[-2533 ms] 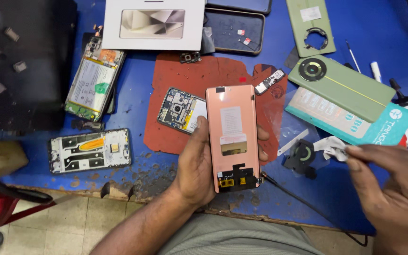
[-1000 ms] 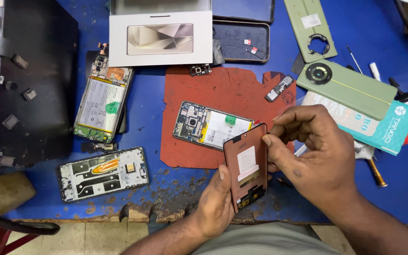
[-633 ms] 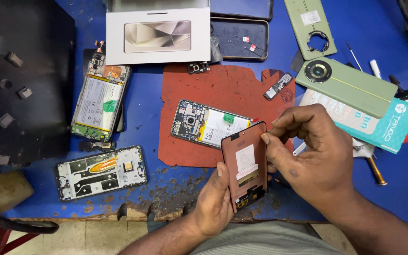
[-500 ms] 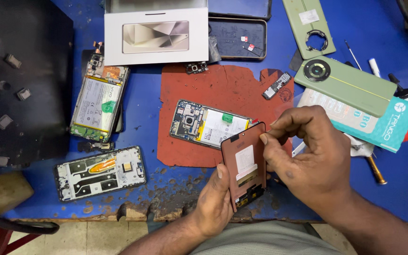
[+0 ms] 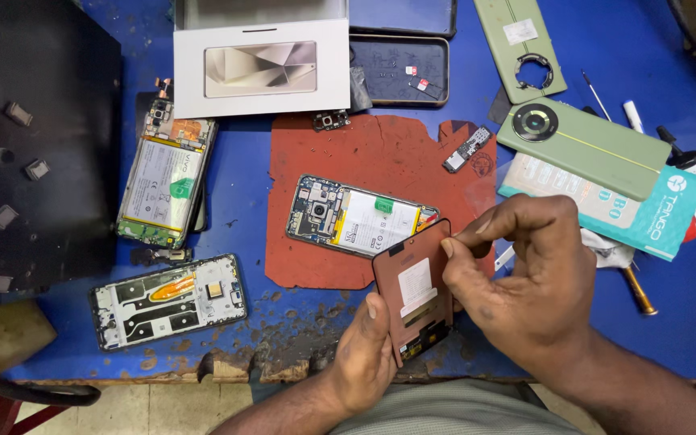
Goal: The person applies a thin adhesive strip to the back of a rose-gold smartphone back cover, then wipes the surface with a white cloth. They place the back cover onto the phone chassis and press the edges to secure it. The person then handles the assembled phone, turning it over to show the front and back.
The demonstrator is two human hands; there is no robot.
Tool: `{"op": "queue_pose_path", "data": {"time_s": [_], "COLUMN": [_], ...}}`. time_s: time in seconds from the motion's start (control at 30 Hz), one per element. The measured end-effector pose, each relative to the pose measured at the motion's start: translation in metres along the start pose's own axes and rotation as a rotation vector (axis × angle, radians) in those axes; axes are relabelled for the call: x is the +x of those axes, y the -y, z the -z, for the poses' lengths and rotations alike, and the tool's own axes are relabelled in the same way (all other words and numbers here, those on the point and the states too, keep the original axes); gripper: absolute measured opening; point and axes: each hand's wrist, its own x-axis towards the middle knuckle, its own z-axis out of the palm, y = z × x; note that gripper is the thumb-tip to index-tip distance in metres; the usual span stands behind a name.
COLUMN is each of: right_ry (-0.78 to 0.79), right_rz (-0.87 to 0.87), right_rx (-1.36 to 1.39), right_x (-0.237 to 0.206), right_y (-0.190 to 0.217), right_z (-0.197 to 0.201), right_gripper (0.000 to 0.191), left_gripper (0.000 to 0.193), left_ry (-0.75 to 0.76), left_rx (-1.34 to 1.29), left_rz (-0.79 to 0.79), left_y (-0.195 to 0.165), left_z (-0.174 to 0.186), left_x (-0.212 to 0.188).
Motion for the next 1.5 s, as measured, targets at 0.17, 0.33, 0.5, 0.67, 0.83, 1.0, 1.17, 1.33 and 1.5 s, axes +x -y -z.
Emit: {"op": "queue_pose_path", "data": {"time_s": [0.17,0.33,0.5,0.67,0.83,1.0,1.17,1.33,1.5], "right_ry": [-0.008,-0.035,-0.039,-0.045,-0.035,-0.038,-0.036,-0.025,-0.016], "right_rz": [0.021,0.040,0.041,0.073,0.097,0.088,0.141,0.165,0.162], "right_rx": [-0.015,-0.004,0.018,-0.001,-0.035,-0.075,-0.140,-0.154,-0.149], "right_x": [-0.0009,-0.0021,-0.0035,-0.0021,-0.0011,-0.0006,0.0024,0.0041,0.0038], "right_y": [0.0007,0.0001,-0.0001,0.0005,0.0031,0.0054,0.0056,0.0065,0.0072], "right_z": [-0.0001,-0.0016,-0.0025,-0.0027,-0.0021,-0.0023,-0.0011,-0.0006,-0.0009], "right_gripper": [0.043,0.043,0.044,0.045,0.044,0.044,0.045,0.045,0.045], "left_gripper": [0.094,0.092,0.091,0.090,0.091,0.092,0.090,0.089,0.088], "left_ry": [0.011,0.019,0.041,0.031,0.029,0.077,0.062,0.064,0.063], "left_rx": [0.014,-0.013,-0.033,-0.039,-0.055,-0.029,-0.091,-0.103,-0.163], "left_rz": [0.030,0.002,-0.002,-0.020,-0.020,0.014,-0.002,-0.006,0.008], "left_y": [0.0016,0.0043,0.0059,0.0077,0.0068,0.0031,0.0023,0.0015,0.0027], "left_z": [0.0019,0.0026,0.0047,0.0042,0.0024,0.0035,0.0003,-0.0007,-0.0011], "left_x": [-0.0012,-0.0006,-0.0020,-0.0026,-0.0039,-0.0046,-0.0028,-0.0023,-0.0035]}}
